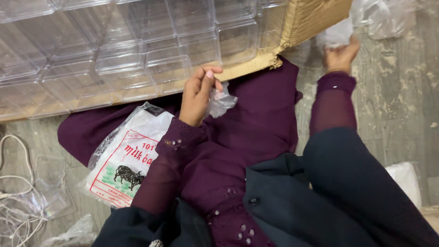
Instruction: The person sits on the floor and packs small clear plastic boxes into thin plastic bags, opening each bag, inserting a box, and gathering and tying the bag closed, repeating this for several bags.
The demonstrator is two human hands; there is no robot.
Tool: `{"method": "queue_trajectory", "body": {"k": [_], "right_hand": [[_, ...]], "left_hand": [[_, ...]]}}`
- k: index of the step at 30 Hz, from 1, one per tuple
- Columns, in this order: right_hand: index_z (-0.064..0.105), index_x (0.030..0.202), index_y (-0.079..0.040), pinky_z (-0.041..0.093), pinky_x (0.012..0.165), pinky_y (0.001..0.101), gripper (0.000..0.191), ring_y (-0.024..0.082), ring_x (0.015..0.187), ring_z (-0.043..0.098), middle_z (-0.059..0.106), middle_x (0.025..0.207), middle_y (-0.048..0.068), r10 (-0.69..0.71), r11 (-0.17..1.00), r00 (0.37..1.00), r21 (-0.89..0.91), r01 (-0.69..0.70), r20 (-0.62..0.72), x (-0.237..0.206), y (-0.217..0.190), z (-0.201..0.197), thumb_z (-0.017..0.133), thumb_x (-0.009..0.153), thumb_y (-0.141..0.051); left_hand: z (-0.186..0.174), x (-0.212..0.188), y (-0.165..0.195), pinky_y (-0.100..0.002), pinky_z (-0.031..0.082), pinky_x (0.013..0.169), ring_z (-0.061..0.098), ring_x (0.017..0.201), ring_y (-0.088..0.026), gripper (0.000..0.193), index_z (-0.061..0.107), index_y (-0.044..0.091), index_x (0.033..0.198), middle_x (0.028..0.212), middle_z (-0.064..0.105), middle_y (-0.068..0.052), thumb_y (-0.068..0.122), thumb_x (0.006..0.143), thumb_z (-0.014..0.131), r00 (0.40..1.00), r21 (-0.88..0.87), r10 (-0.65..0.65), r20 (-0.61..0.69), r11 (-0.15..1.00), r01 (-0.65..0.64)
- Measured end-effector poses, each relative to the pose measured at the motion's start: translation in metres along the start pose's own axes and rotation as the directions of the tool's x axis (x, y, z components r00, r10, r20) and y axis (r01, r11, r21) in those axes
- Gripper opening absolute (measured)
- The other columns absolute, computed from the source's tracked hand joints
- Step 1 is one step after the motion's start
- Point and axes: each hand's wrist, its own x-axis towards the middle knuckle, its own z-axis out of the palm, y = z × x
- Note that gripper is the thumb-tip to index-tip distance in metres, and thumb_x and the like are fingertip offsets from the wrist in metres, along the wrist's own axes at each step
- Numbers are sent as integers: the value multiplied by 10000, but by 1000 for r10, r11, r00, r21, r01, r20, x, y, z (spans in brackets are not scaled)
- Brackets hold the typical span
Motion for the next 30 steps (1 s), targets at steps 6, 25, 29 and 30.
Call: {"method": "queue_trajectory", "body": {"k": [6, 25, 29, 30], "right_hand": [[614, 1271, -17, 530, 913, 403, 276, 227, 1066, 638, 667, 1210, 125, -442, 697, 702, -279, 661, 558, -146, 21, 49, 656, 1060, -189], [688, 1173, 26, 537, 821, 229, 176, 82, 894, 659, 734, 1086, 73, 108, 911, 633, -331, 246, 767, -341, 102, 87, 641, 1047, -87], [672, 1072, 3, 444, 710, 218, 131, 50, 774, 545, 704, 1008, 55, 127, 863, 652, -407, 299, 748, -328, 104, 85, 681, 1055, -126], [669, 1038, 1, 414, 687, 220, 150, 46, 747, 508, 693, 983, 54, 116, 836, 658, -431, 339, 744, -326, 105, 85, 697, 1060, -145]], "left_hand": [[5, 5, 6, -234, 493, 778, 586, 827, -83, 285, 585, 36, 1278, 905, 651, -30, 224, 1141, 419, 990, -109, 118, -77, 986, -126], [-48, -56, 63, -271, 476, 975, 577, 1066, -107, 186, 692, 33, 1132, 1120, 626, -10, 190, 1082, 605, 840, 69, 68, 539, 990, -124], [-55, -63, 69, -337, 421, 988, 537, 1101, -217, 187, 663, 56, 967, 1183, 602, -99, 239, 981, 701, 736, 300, 292, 611, 775, -557], [-57, -65, 68, -356, 396, 974, 521, 1086, -251, 209, 649, 67, 883, 1186, 610, -127, 251, 934, 736, 699, 361, 358, 619, 661, -658]]}}
